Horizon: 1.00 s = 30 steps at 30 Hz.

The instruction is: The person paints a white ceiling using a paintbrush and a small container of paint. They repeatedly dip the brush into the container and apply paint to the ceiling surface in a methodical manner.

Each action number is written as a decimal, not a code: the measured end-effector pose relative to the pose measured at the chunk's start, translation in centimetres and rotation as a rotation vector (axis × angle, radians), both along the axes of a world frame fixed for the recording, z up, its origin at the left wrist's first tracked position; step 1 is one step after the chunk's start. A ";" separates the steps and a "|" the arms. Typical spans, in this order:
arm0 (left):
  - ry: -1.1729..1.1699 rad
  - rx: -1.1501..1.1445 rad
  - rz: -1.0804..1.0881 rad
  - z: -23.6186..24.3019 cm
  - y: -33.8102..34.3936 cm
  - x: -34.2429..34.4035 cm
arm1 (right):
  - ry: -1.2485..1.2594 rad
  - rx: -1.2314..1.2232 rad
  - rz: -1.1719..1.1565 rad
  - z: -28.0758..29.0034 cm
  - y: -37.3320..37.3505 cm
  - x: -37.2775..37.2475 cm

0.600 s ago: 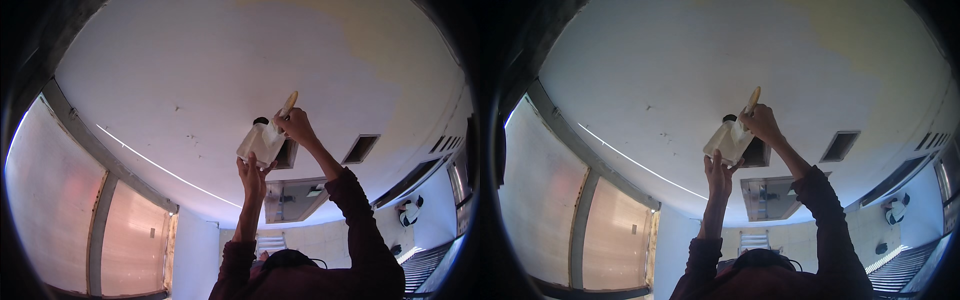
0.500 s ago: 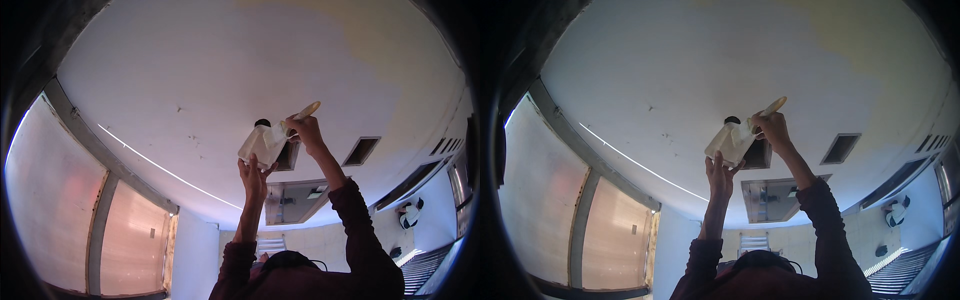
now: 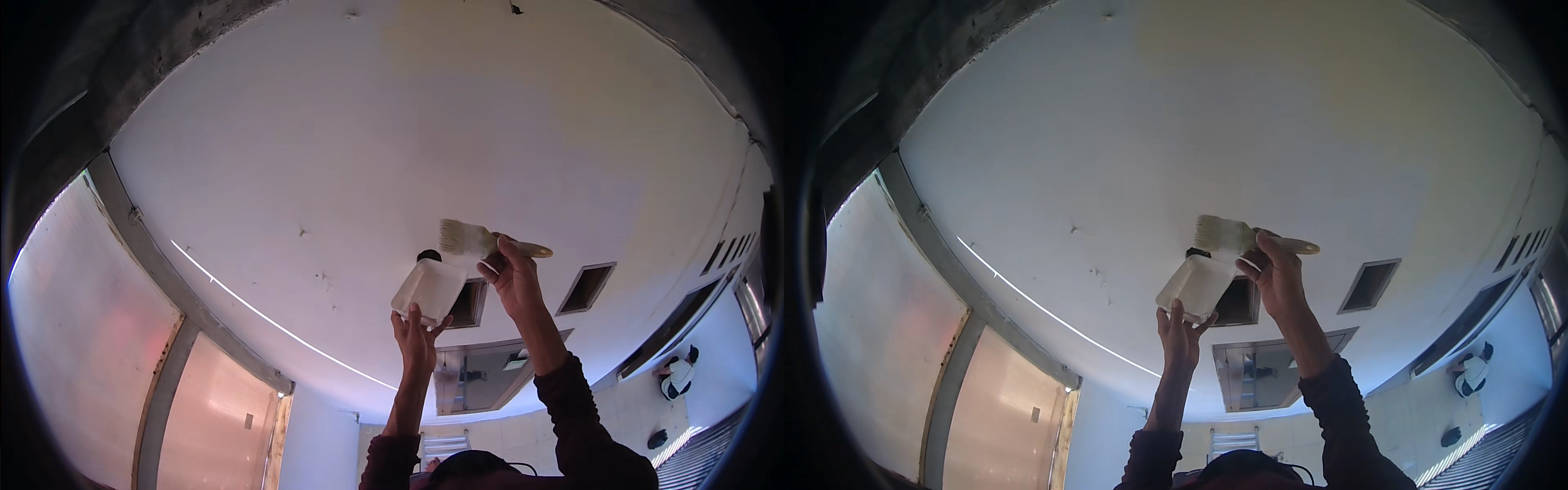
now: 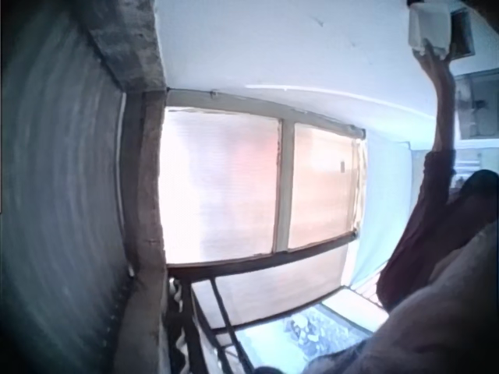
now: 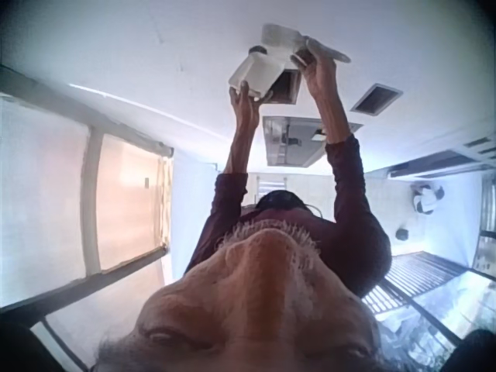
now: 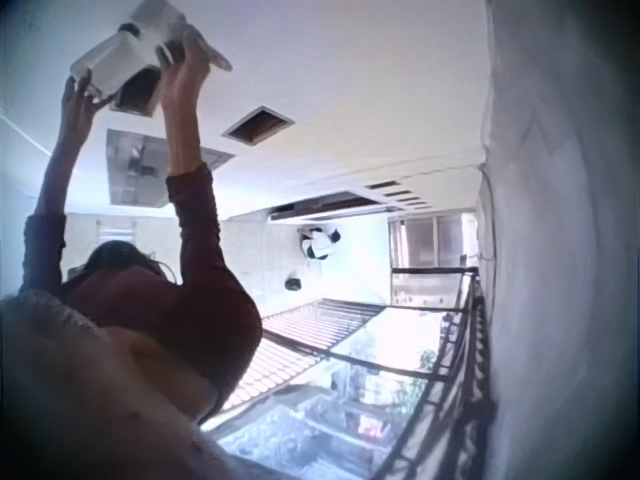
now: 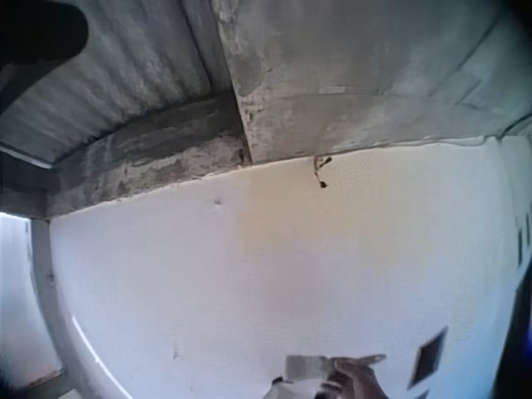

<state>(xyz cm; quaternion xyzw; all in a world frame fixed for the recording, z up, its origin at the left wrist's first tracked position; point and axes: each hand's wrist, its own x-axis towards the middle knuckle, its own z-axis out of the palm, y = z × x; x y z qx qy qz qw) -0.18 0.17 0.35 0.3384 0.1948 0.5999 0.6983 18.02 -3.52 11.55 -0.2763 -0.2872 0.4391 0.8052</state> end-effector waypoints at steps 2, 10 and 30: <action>-0.001 -0.010 -0.002 -0.3 -0.2 0.0 | -0.108 0.131 -0.125 4.5 0.2 -0.4; -0.012 -0.007 0.007 -0.4 -0.2 0.0 | -0.534 0.606 -0.563 21.2 5.2 0.2; -0.072 -0.028 -0.006 -1.4 0.4 0.3 | -1.024 0.509 -1.465 23.8 6.2 4.9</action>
